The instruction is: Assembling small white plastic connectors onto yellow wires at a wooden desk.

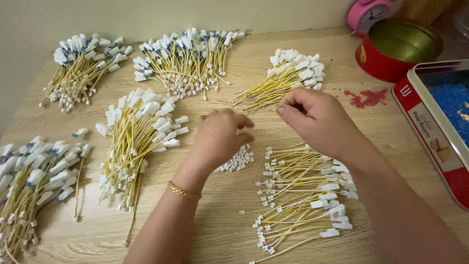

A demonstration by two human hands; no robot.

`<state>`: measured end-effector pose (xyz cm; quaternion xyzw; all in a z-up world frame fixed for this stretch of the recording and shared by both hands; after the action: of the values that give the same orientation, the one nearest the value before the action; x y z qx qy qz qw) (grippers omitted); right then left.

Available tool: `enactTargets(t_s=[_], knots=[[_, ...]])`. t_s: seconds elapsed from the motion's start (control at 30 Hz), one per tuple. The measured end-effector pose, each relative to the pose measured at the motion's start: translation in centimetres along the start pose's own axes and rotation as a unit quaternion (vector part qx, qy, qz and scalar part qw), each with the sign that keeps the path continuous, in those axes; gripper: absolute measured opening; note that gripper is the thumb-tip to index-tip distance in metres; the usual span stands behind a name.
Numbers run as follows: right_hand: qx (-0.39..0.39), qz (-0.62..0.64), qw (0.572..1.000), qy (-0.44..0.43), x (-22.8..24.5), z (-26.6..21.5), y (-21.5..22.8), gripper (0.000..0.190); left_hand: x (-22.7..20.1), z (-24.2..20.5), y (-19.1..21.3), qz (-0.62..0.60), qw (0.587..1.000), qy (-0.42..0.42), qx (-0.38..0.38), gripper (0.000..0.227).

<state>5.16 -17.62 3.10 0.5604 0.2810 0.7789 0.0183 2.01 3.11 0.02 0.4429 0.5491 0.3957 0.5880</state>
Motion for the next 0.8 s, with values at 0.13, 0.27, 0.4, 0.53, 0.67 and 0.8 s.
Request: enactTargets(t_s=[0.13, 0.27, 0.4, 0.53, 0.67, 0.8], knots=[[0.014, 0.009, 0.999, -0.029, 0.7, -0.1, 0.1, 0.012, 0.7, 1.4, -4.1, 0.149, 0.987, 0.020, 0.049, 0.019], [0.009, 0.005, 0.998, -0.057, 0.8, -0.1, 0.1, 0.014, 0.7, 1.4, -4.6, 0.182, 0.983, 0.010, 0.013, 0.016], [0.009, 0.024, 0.997, -0.073, 0.5, 0.0, 0.0, 0.013, 0.7, 1.4, -4.5, 0.148, 0.989, 0.004, -0.028, 0.024], [0.004, 0.063, 0.994, -0.090, 0.4, -0.1, 0.1, 0.012, 0.7, 0.7, -1.9, 0.006, 0.999, 0.011, -0.030, 0.029], [0.018, 0.085, 0.994, -0.072, 0.3, -0.1, 0.3, 0.011, -0.4, 0.1, -1.0, -0.467, 0.882, 0.029, -0.058, 0.022], [0.011, 0.097, 0.992, -0.079, -0.3, 0.1, 0.4, 0.009, -0.2, 1.3, -3.1, -0.638, 0.766, 0.008, -0.074, 0.024]])
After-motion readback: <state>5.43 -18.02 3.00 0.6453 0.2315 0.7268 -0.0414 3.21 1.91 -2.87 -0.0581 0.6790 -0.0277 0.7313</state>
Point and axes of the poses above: each hand's wrist, its own z-axis towards the middle knuckle, its own y-axis out of the back of the hand, x = y × z, the point moved 1 cm from there along z, towards the middle knuckle, and after that the axes turned 9 degrees about z, right-handed, at the moved point
